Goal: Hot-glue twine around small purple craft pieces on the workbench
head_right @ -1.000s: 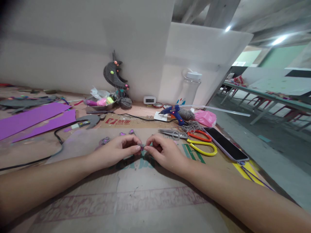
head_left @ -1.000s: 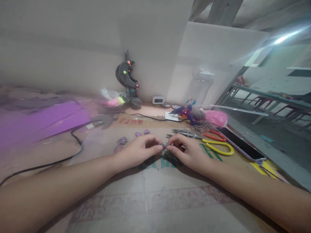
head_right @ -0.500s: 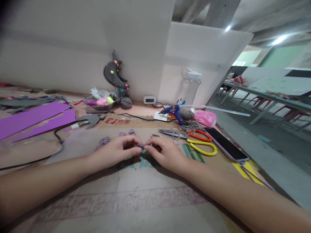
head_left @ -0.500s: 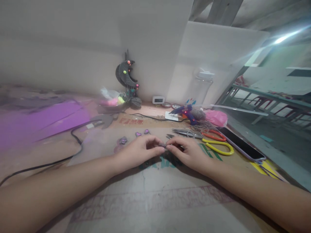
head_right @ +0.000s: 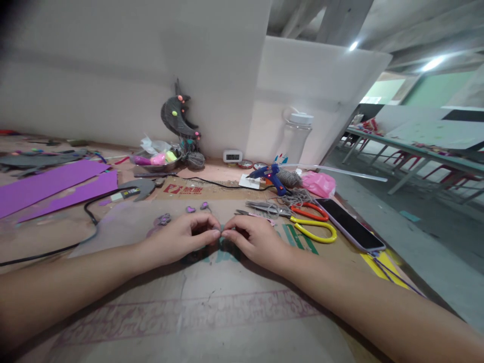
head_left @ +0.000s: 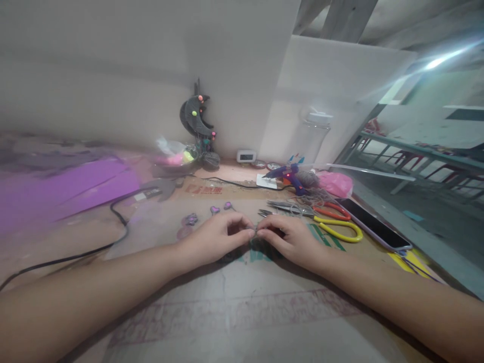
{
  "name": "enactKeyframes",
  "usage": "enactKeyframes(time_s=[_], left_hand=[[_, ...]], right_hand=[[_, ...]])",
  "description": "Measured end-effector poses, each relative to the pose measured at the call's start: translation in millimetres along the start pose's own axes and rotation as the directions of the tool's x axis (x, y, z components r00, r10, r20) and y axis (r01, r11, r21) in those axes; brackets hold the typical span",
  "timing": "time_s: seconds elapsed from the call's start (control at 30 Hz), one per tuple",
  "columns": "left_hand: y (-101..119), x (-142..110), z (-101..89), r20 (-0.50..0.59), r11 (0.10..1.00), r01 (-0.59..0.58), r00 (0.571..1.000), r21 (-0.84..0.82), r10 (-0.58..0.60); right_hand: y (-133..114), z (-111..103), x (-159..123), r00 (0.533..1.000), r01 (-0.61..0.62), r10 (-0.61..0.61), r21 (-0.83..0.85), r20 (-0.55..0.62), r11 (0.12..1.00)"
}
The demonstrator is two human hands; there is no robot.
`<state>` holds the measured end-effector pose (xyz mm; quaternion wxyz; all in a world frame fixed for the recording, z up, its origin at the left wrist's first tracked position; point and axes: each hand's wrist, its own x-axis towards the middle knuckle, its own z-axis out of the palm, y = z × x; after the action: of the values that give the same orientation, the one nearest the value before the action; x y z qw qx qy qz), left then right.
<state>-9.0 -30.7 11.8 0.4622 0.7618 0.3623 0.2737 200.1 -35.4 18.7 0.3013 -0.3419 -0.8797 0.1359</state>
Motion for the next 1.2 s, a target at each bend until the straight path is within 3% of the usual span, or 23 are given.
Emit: enactKeyframes(time_s=[0.27, 0.47, 0.67, 1.2], left_hand=[[-0.2, 0.6, -0.5, -0.011, 1.0, 0.005, 1.0, -0.031, -0.005], [0.8, 1.6, 0.1, -0.016, 0.998, 0.01, 1.0, -0.057, -0.011], [-1.9, 2.8, 0.6, -0.024, 0.997, 0.037, 0.999, -0.072, -0.039], [-1.5, 2.5, 0.4, -0.017, 0.997, 0.029, 0.999, -0.068, -0.031]], right_hand=[[0.0, -2.2, -0.8, 1.0, 0.008, -0.008, 0.025, 0.009, 1.0], [0.4, -0.7, -4.8, 0.989, 0.008, -0.004, 0.023, -0.149, 1.0], [-1.9, -2.8, -3.2, 0.975, 0.198, -0.2, -0.035, -0.093, 0.98], [1.2, -2.1, -3.3, 0.985, 0.147, -0.151, -0.041, -0.086, 0.988]])
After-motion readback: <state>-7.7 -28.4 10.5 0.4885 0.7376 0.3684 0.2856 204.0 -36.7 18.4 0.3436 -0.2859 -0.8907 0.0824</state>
